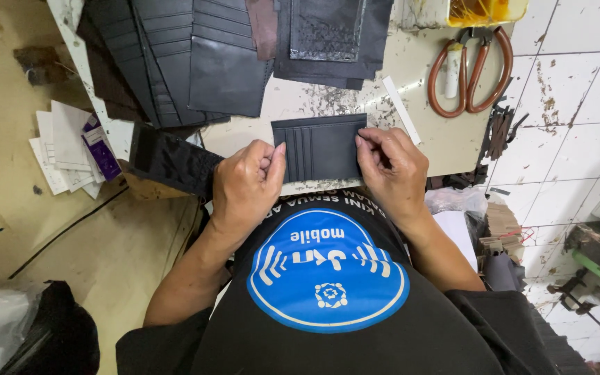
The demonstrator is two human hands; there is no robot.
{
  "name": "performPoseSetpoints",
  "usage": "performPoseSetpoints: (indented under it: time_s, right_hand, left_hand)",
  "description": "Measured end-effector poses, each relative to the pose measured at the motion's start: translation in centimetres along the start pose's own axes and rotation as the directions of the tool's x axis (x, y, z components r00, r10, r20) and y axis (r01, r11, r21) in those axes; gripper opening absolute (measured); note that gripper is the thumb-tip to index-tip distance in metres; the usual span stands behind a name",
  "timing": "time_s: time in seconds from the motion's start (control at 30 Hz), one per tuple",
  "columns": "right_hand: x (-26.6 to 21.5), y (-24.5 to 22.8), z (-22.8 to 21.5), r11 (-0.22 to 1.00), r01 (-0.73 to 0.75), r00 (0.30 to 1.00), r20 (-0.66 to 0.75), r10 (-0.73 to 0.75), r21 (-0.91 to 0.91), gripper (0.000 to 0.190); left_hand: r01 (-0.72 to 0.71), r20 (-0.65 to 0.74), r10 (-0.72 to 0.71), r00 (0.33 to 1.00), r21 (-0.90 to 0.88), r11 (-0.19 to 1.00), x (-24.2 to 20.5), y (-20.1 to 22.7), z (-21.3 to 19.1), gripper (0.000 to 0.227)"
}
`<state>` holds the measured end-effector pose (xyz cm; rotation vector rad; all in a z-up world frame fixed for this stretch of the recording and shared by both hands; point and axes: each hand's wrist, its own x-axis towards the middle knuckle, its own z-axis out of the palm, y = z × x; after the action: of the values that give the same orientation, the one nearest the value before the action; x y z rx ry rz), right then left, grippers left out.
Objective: Assembling leather wallet components by applying adhesive and joining pieces together
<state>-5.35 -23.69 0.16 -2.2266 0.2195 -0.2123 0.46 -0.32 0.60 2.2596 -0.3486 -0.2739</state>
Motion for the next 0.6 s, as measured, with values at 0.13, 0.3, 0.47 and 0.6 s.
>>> performPoseSetpoints:
  time_s: [0.13, 0.3, 0.47, 0.6]
  right_hand:
    - [0.0, 0.3, 0.1, 0.996, 0.072, 0.997, 0.009, -0.072, -0.06, 0.007]
    - [0.4, 0.3, -0.5, 0.979, 0.142, 0.988, 0.073, -0.132, -0.143, 0.008]
    - [1.1, 4.6, -2.1, 0.954, 0.177, 0.984, 0.035, -0.174, -0.241, 0.015]
    - [2.6, 3.2, -3.1, 0.884, 0.3, 0.95, 0.033, -0.309, -0.358, 0.017]
  left_hand:
    - [-0.016, -0.023, 0.018, 1.0, 0.08, 0.997, -0.4, -0.5, 0.5, 0.027]
    - [0.003, -0.048, 0.001, 0.999, 0.077, 0.997, -0.7, -0.7, 0.8, 0.029]
    - [-0.015, -0.061, 0.021, 0.998, 0.092, 0.996, -0.9, -0.4, 0.7, 0.034]
    - [-0.132, -0.139, 0.18, 0.974, 0.299, 0.945, -1.1, 1.3, 0.7, 0.022]
